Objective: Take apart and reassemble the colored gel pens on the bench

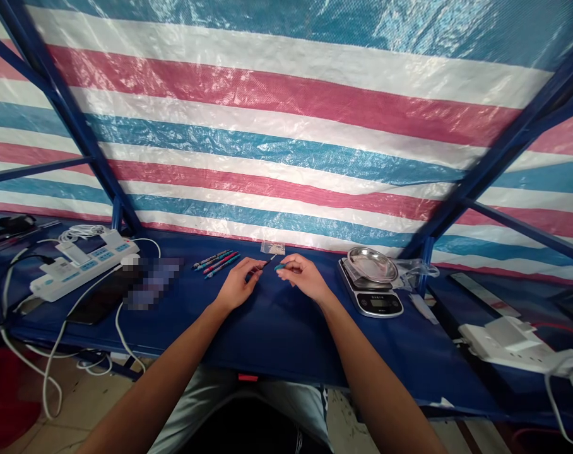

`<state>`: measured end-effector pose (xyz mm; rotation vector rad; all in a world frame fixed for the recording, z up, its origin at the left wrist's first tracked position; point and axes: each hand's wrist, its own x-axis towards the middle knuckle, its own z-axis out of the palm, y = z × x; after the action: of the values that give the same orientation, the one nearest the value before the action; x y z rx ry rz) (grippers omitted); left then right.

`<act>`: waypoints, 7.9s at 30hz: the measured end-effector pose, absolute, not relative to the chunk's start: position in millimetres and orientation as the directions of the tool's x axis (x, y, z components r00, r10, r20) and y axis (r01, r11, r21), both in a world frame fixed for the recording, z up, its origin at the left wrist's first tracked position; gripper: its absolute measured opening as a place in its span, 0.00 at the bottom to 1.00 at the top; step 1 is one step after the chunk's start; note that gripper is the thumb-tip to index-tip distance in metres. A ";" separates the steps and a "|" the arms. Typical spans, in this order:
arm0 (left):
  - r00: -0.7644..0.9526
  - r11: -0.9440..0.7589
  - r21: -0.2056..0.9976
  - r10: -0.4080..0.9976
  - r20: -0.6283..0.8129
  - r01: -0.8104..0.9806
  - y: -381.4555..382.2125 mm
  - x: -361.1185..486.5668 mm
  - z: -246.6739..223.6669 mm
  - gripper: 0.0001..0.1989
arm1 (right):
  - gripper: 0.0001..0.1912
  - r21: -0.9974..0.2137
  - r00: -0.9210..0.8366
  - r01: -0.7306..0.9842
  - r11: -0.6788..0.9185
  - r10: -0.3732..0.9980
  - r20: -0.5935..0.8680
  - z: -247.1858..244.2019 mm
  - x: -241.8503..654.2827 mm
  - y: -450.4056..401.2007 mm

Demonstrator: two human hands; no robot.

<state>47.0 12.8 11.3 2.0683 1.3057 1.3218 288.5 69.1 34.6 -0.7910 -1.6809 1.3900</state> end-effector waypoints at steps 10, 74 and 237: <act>0.180 -0.530 0.659 0.833 0.524 0.534 8.2 48.2 16.9 0.19 | 0.22 -0.942 -0.300 -0.233 0.240 0.904 0.305 43.3 284.9 68.4; -0.031 -0.225 0.962 0.974 0.223 -0.153 20.7 54.9 6.3 0.16 | 0.28 -0.977 -0.559 0.075 0.197 0.820 0.123 21.8 263.0 55.8; -0.241 0.020 0.467 0.875 0.419 0.884 47.0 -73.1 -12.9 0.10 | 0.15 -0.969 -0.593 0.154 0.195 0.802 0.068 7.1 277.1 69.7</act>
<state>-73.1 47.0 -12.9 1.9433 2.2525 1.0500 277.1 69.7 7.1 -0.8901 -1.8889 1.4282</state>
